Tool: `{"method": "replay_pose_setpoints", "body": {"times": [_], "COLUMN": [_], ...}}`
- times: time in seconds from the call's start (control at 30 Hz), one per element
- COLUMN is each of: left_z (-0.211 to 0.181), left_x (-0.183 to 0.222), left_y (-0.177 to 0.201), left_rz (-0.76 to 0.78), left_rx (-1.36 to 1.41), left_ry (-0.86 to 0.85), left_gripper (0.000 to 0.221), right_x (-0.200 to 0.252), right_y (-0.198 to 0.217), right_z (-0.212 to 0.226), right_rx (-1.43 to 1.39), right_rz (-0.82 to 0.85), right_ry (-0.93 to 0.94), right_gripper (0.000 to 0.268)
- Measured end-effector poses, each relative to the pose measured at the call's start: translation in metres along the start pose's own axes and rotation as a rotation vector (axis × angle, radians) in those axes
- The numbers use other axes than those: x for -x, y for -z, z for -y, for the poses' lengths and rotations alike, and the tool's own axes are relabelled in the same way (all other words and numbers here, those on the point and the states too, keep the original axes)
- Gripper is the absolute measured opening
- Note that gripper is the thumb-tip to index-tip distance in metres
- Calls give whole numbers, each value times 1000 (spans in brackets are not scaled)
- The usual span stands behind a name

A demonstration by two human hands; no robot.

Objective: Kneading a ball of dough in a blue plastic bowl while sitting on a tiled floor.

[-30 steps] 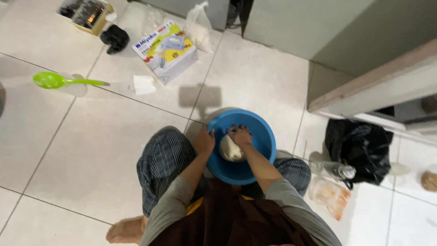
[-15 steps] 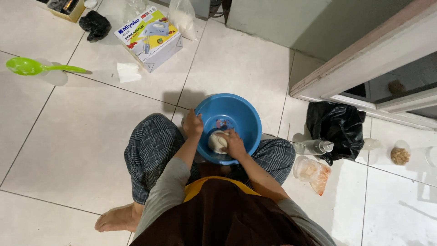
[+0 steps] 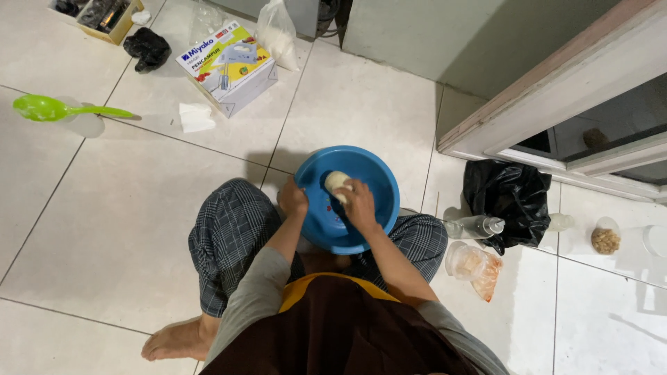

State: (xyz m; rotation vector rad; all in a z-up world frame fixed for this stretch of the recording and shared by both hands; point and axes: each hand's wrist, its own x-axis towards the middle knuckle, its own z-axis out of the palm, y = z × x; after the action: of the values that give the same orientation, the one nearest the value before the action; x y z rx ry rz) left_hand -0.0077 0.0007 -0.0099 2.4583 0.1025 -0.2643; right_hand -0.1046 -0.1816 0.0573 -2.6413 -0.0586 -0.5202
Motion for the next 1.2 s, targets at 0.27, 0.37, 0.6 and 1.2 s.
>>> {"method": "replay_pose_setpoints", "body": {"times": [0.27,0.37,0.6,1.2], "left_z": [-3,11,31,30], "left_x": [7,17,18,18], "left_y": [-1,-1,13,8], "left_rz": [12,0,-12,36], "left_rx": [94,215,229,448], "left_ry": [-4,-38,-84,-3], "left_gripper": [45,50,55,35], "right_x": [33,36,44,40], "right_y": [5,-7,-71,-71], "right_z": [31,19,-80,-50], "right_rx": [-344,-225,-517,-336], "right_rz": [599,347,145,470], "right_ry": [-181,-274,-911,-670], "right_gripper": [37,29,63,96]}}
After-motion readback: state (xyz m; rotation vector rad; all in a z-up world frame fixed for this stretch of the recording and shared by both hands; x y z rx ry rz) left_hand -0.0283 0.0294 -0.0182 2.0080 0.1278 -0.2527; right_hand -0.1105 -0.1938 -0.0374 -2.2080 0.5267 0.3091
